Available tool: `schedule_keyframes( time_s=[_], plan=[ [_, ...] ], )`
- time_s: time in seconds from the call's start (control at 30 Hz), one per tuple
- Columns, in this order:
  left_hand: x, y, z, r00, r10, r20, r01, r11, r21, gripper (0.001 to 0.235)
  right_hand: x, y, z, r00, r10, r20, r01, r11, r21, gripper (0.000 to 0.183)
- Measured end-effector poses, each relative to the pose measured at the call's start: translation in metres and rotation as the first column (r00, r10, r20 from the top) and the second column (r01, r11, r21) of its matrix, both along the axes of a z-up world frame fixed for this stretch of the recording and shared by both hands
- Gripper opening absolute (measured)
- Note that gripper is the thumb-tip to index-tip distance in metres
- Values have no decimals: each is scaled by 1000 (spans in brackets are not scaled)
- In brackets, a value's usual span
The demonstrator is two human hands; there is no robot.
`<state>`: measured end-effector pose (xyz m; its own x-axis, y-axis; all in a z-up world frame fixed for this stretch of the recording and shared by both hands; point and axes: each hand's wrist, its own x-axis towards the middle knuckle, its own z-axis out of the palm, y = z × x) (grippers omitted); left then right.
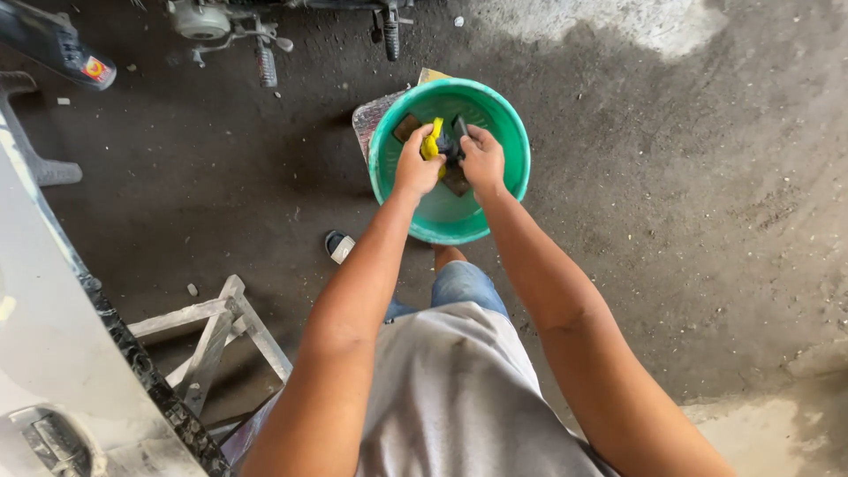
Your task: The person sands the surface of a white car door using a sanding block and a yellow sponge. They repeatedly rub the door panel, focusing on the area around the handle and the door edge. At one point, they dip the sponge into a green bucket of water before resuming the sanding process.
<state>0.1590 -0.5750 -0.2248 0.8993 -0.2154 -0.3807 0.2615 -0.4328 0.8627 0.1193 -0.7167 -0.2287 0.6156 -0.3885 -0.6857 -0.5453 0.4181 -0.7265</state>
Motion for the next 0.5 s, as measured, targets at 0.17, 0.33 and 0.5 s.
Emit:
schedule_keyframes(
  time_s=[0.17,0.33,0.5],
  plan=[
    [9,-11,-32,997,-27,-74,45,967,251,70,-1,13,-99,991,117,-60,-120,992,-48,39],
    [3,-5,-104,975,41,-217,56,905,422,77,6,19,-111,977,132,-165,-148,985,-84,42],
    [5,-9,-23,931,143,-336,-63,969,237,48,-6,13,-144,973,26,-231,-49,994,-94,47]
  ],
)
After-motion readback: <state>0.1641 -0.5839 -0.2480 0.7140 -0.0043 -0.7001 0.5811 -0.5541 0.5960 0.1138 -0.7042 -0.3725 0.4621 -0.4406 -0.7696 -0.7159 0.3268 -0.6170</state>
